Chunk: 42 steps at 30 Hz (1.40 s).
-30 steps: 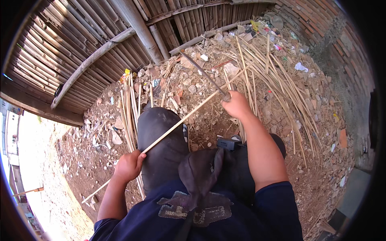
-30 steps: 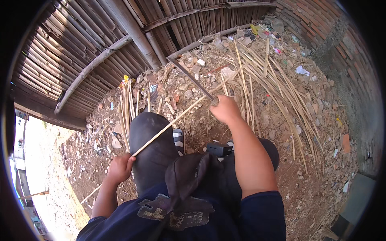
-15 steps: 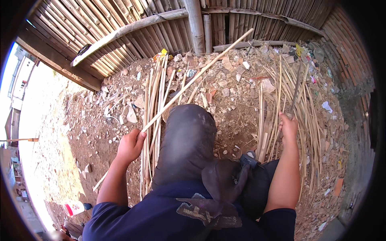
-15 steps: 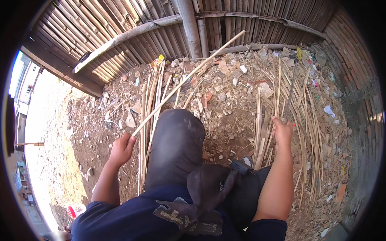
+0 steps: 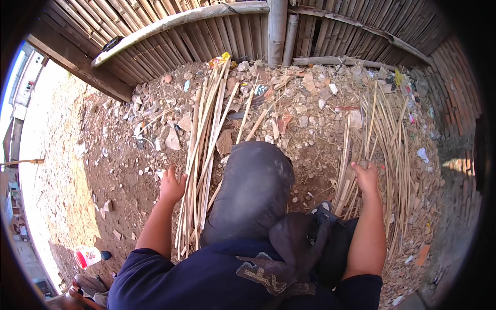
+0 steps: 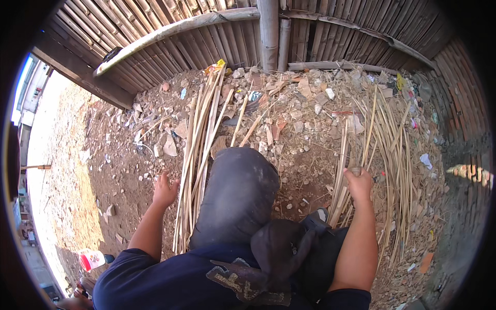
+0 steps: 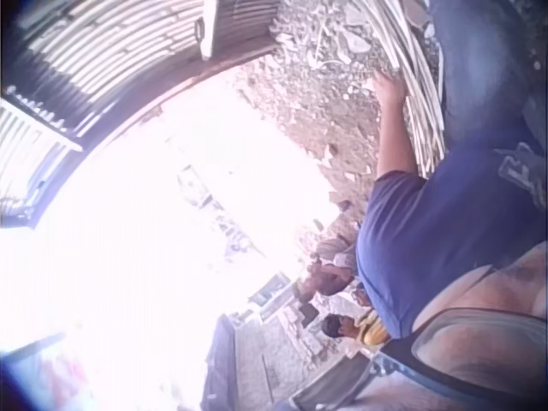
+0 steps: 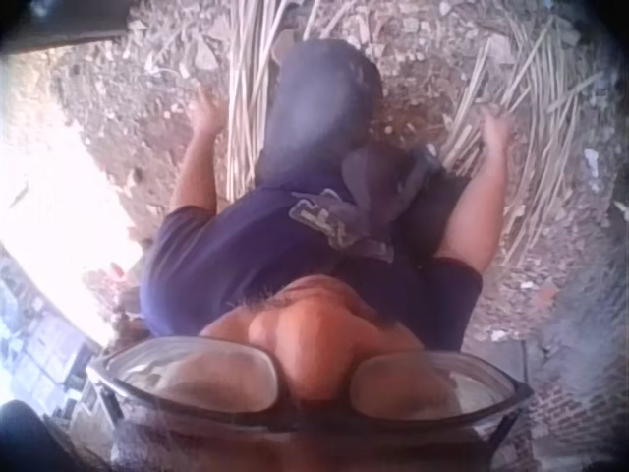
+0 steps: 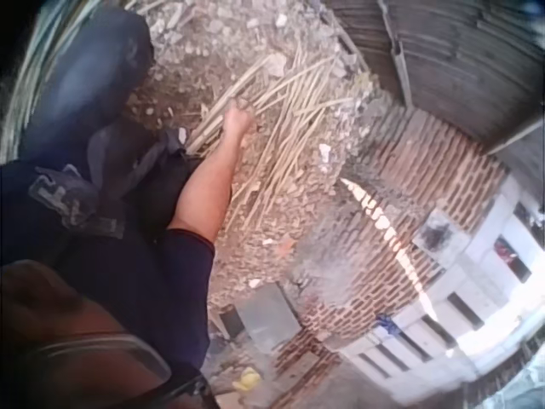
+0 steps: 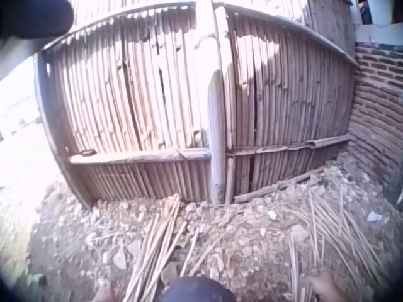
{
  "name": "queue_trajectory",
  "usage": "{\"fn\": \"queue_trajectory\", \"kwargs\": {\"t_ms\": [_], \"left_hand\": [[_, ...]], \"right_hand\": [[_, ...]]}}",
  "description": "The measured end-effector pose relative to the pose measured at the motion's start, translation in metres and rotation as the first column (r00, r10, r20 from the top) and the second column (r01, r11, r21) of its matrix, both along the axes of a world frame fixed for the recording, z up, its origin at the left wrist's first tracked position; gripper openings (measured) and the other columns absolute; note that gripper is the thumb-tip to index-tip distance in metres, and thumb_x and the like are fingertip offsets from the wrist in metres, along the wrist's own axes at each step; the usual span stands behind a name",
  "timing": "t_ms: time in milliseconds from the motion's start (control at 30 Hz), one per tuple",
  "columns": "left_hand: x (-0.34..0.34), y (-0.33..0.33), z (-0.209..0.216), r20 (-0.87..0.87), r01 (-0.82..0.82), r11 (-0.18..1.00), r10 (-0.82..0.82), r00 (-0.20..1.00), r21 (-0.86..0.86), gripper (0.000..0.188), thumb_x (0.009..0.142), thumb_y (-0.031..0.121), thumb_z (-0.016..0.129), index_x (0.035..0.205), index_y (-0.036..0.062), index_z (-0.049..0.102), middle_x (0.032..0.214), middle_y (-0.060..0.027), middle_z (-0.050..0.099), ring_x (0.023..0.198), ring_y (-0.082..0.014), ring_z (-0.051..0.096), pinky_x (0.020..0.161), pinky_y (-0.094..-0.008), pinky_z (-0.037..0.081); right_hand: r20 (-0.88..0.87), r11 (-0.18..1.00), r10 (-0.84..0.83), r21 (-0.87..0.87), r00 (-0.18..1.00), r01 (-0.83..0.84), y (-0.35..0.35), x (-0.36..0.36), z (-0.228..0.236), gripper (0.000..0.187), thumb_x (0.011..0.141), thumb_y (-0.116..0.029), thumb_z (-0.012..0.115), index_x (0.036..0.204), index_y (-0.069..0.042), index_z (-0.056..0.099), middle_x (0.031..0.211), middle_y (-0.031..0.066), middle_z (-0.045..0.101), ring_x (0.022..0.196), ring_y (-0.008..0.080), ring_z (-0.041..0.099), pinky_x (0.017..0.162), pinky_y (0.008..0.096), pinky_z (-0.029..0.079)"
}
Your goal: The person shaves a bamboo stick with a machete, smoothing the surface and removing outer layers while holding the wood across their lap.
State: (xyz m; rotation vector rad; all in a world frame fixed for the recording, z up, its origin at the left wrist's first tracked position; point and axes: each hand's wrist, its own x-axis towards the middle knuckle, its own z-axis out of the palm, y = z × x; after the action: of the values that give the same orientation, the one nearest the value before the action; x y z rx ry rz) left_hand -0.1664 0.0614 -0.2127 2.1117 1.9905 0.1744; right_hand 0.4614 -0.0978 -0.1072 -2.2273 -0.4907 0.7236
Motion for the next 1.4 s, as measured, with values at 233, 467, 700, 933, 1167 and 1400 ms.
{"fn": "queue_trajectory", "kwargs": {"t_ms": [233, 467, 700, 933, 1167, 1400], "left_hand": [[0.0, -0.02, -0.014, 0.251, 0.067, 0.931, 0.027, 0.968, -0.359, 0.057, 0.098, 0.037, 0.067, 0.139, 0.0003, 0.051, 0.112, -0.0219, 0.068, 0.099, -0.0351, 0.069, 0.09, -0.046, 0.054], [-0.021, -0.056, -0.063, 0.33, 0.118, 0.88, 0.046, 0.943, -0.459, 0.04, 0.102, 0.035, 0.061, 0.125, 0.002, 0.063, 0.102, -0.0153, 0.073, 0.085, -0.0267, 0.072, 0.079, -0.0397, 0.056], [0.016, -0.073, -0.01, 0.222, 0.302, 0.817, -0.217, 0.95, -0.491, 0.03, 0.096, 0.029, 0.065, 0.112, 0.0046, 0.071, 0.104, -0.0205, 0.074, 0.097, -0.0381, 0.072, 0.088, -0.0457, 0.056], [0.036, -0.051, -0.01, 0.395, 0.28, 0.883, -0.12, 0.911, -0.377, 0.025, 0.099, 0.022, 0.064, 0.115, 0.0023, 0.069, 0.094, -0.0168, 0.075, 0.078, -0.0265, 0.074, 0.073, -0.0372, 0.058], [0.099, -0.013, 0.069, 0.593, 0.257, 0.947, -0.097, 0.8, -0.191, 0.023, 0.106, 0.021, 0.058, 0.114, 0.0, 0.065, 0.083, -0.0038, 0.067, 0.07, -0.0117, 0.063, 0.067, -0.0286, 0.052], [0.108, -0.016, 0.071, 0.579, 0.252, 0.933, -0.06, 0.813, -0.257, 0.024, 0.106, 0.021, 0.058, 0.115, 0.0004, 0.065, 0.085, -0.0036, 0.067, 0.07, -0.0092, 0.059, 0.065, -0.0267, 0.05]], "right_hand": [[0.185, 0.94, 0.202, -0.312, 0.962, -0.137, -0.005, 0.007, -0.032, 0.046, 0.081, -0.033, 0.083, 0.108, 0.003, 0.07, 0.089, 0.0142, 0.073, 0.081, 0.0272, 0.07, 0.076, 0.0384, 0.053], [-0.034, 0.875, 0.277, -0.405, 0.96, -0.267, -0.005, 0.003, -0.032, 0.057, 0.077, -0.036, 0.082, 0.113, 0.007, 0.071, 0.103, 0.0243, 0.074, 0.1, 0.037, 0.072, 0.089, 0.0419, 0.054], [-0.08, 0.734, 0.411, -0.562, 0.908, -0.382, -0.015, 0.014, -0.058, 0.052, 0.073, -0.031, 0.075, 0.106, 0.008, 0.074, 0.11, 0.0309, 0.071, 0.103, 0.0412, 0.071, 0.091, 0.0444, 0.055], [-0.011, 0.663, 0.502, -0.637, 0.865, -0.393, -0.017, 0.013, -0.048, 0.039, 0.077, -0.021, 0.068, 0.104, 0.007, 0.075, 0.11, 0.0299, 0.071, 0.103, 0.0418, 0.071, 0.091, 0.0443, 0.056], [0.072, 0.684, 0.585, -0.579, 0.808, -0.444, -0.011, 0.012, -0.02, 0.034, 0.077, -0.018, 0.07, 0.106, 0.0, 0.075, 0.11, 0.0251, 0.072, 0.105, 0.0387, 0.071, 0.091, 0.0461, 0.056], [0.232, 0.868, 0.445, -0.351, 0.865, -0.352, -0.021, 0.015, -0.013, 0.037, 0.084, -0.027, 0.075, 0.114, -0.006, 0.072, 0.108, 0.0203, 0.073, 0.104, 0.0397, 0.069, 0.089, 0.0478, 0.055]]}}
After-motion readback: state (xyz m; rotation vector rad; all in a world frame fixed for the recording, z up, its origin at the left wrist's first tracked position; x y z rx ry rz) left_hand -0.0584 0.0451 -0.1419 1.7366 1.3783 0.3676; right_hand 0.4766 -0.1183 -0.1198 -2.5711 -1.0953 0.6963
